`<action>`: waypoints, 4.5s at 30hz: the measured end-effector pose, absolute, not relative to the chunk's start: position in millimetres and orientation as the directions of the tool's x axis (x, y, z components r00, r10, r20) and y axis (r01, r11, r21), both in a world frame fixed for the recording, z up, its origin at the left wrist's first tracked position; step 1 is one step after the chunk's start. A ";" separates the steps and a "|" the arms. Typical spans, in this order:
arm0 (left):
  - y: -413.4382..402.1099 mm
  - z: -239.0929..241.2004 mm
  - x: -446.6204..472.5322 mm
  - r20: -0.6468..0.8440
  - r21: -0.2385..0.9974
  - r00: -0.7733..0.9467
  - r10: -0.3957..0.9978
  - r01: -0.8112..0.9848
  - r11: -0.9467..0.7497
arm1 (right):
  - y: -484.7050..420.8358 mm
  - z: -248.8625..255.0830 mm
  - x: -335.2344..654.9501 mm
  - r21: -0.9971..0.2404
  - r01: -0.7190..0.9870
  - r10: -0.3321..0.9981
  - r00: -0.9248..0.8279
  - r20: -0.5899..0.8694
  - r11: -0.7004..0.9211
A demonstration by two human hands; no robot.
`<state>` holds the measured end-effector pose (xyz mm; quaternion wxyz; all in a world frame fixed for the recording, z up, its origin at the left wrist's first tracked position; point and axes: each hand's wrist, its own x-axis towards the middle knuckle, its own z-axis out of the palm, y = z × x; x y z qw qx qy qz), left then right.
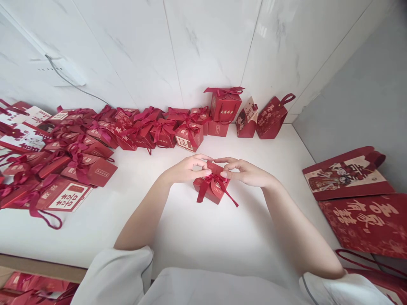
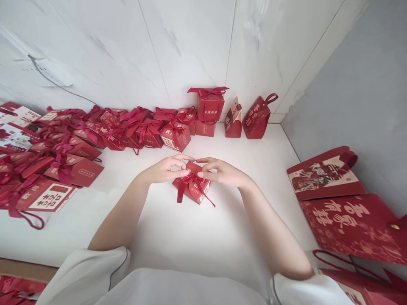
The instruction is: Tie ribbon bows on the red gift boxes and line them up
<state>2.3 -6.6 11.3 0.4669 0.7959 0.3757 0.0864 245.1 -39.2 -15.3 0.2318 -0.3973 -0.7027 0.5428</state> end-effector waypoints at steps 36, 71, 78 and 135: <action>-2.0 8.4 0.4 -0.159 0.763 0.708 0.688 0.530 -0.369 | -37.1 -15.7 251.3 -0.924 0.362 0.867 -0.492 -0.075 0.125; 7.5 -4.1 2.3 -0.107 0.807 0.765 0.635 0.440 -0.394 | -27.6 -29.4 263.3 -0.973 0.228 0.794 -0.597 -0.114 0.032; 4.4 0.9 3.1 -0.088 0.780 0.767 0.636 0.451 -0.435 | -32.8 -17.5 261.1 -0.937 0.327 0.811 -0.578 -0.095 0.123; 13.4 -14.4 -2.5 -0.101 0.871 0.724 0.683 0.396 -0.291 | -54.8 -6.8 225.1 -0.555 0.466 0.711 -0.586 0.389 0.689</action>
